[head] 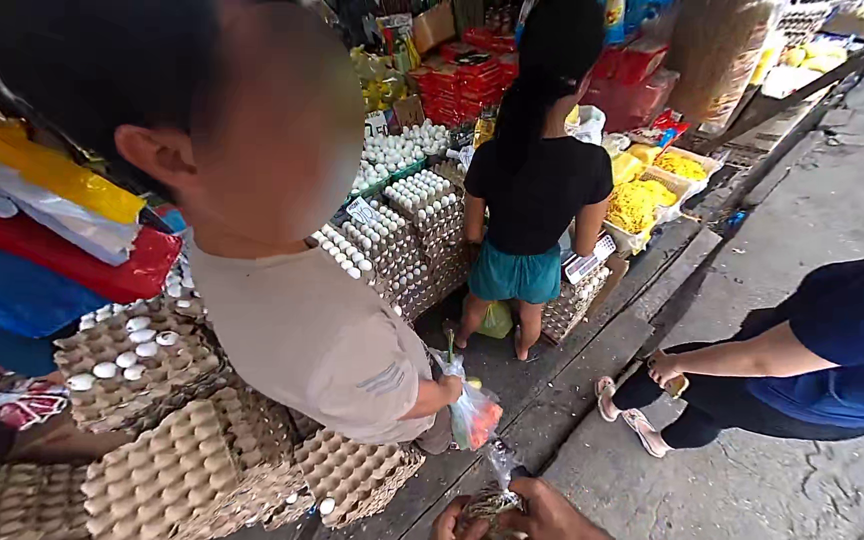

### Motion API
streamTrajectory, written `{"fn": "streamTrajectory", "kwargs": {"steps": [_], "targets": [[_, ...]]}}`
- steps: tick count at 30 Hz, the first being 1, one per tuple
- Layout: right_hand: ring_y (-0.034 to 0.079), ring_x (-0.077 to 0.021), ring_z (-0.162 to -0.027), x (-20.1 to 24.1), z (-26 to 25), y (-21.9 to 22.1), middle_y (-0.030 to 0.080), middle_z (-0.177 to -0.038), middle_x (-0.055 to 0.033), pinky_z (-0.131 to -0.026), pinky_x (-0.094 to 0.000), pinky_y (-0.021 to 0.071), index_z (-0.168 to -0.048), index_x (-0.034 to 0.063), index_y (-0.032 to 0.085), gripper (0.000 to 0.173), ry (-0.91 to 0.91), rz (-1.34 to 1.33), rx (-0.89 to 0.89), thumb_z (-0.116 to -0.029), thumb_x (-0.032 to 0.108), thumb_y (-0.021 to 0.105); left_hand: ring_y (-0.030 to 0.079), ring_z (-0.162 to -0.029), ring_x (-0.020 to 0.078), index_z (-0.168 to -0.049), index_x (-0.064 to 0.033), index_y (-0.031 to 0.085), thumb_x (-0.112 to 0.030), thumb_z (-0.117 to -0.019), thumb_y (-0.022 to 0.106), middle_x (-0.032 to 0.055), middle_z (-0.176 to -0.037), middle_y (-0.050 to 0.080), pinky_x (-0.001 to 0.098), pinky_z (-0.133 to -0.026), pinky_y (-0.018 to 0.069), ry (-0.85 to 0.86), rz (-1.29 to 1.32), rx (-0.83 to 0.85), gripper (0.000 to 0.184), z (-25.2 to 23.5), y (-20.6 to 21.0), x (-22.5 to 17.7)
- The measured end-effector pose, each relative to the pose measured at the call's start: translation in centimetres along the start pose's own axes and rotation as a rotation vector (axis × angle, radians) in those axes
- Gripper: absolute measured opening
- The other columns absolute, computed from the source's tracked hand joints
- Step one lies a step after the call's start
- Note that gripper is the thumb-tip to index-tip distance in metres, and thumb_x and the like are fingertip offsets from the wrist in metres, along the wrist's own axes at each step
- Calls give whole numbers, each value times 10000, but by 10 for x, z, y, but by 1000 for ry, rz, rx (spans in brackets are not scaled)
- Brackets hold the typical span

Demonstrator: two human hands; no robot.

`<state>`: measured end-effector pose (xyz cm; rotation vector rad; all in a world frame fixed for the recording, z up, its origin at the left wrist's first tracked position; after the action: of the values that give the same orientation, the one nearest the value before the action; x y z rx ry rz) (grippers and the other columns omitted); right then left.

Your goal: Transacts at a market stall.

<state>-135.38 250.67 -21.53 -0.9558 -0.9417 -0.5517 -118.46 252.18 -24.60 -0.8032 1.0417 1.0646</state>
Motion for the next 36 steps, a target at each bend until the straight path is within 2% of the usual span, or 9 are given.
{"fn": "streamTrajectory", "kwargs": {"steps": [3,6,10,13,20,23,26,29,36], "targets": [[709,-283,-877,-7,-6,-50,728,-937,-125,-850,-564,562,-1064,69,716,331,17,62,-52,-938,375,729,723,-920,192,-1234,3,652,-176,-957,706,104,-1053,740,399,-858,614,27,17,45,334,-42,13,-7],[722,-226,-859,-43,5,-121,743,-925,-78,-845,-526,596,-1054,85,738,323,120,67,-334,-922,380,743,724,-925,234,-1171,22,669,-179,-1015,599,124,-1041,735,430,-872,618,102,15,103,263,-102,36,-22],[747,-128,-915,-80,55,-194,769,-1003,-15,-880,-396,639,-1156,76,699,318,202,-157,-644,-904,255,778,728,-913,236,-1133,34,667,-130,-1037,545,129,-1035,734,402,-846,628,213,74,158,226,-152,77,-79],[745,-121,-896,-119,73,-238,768,-980,-12,-855,-392,640,-1156,77,695,354,240,-187,-728,-871,263,789,730,-882,233,-1118,48,662,-105,-1042,539,136,-1010,735,392,-821,631,287,126,198,210,-196,104,-114],[729,-134,-842,-190,69,-337,745,-906,-30,-826,-425,617,-1105,81,692,398,352,-122,-722,-853,374,788,727,-832,212,-1117,43,656,-106,-1039,517,128,-956,738,352,-760,623,217,114,-49,218,-304,169,-150],[731,-114,-865,-208,60,-370,751,-924,-6,-840,-405,622,-1117,107,688,410,332,-145,-671,-861,413,781,728,-857,230,-1118,52,650,-94,-1041,519,138,-973,734,368,-793,626,294,116,7,211,-330,216,-188],[729,-162,-888,-223,48,-397,747,-938,-41,-857,-465,602,-1137,96,688,428,358,-118,-605,-869,420,773,732,-895,244,-1125,58,654,-89,-1042,520,142,-996,736,402,-845,627,433,66,104,216,-341,245,-224],[725,-150,-868,-224,37,-428,741,-918,-28,-843,-449,603,-1113,107,689,419,361,-106,-604,-867,437,772,736,-890,245,-1115,51,666,-99,-1042,524,139,-992,741,405,-840,631,489,7,93,219,-364,240,-241],[735,-106,-891,-253,12,-468,759,-950,-1,-859,-401,623,-1160,109,683,434,326,-212,-724,-851,395,787,730,-853,243,-1122,44,656,-116,-1042,498,135,-970,739,382,-773,628,492,-36,-157,239,-454,174,-284]]}}
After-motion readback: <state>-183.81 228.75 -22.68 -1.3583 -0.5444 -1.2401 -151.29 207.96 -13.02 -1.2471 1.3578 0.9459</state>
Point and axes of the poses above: each hand's wrist, its own z-axis away from the middle knuckle, its own y-axis out of the palm, x = y × z, the point moved 10 cm from there along -z, towards the middle knuckle
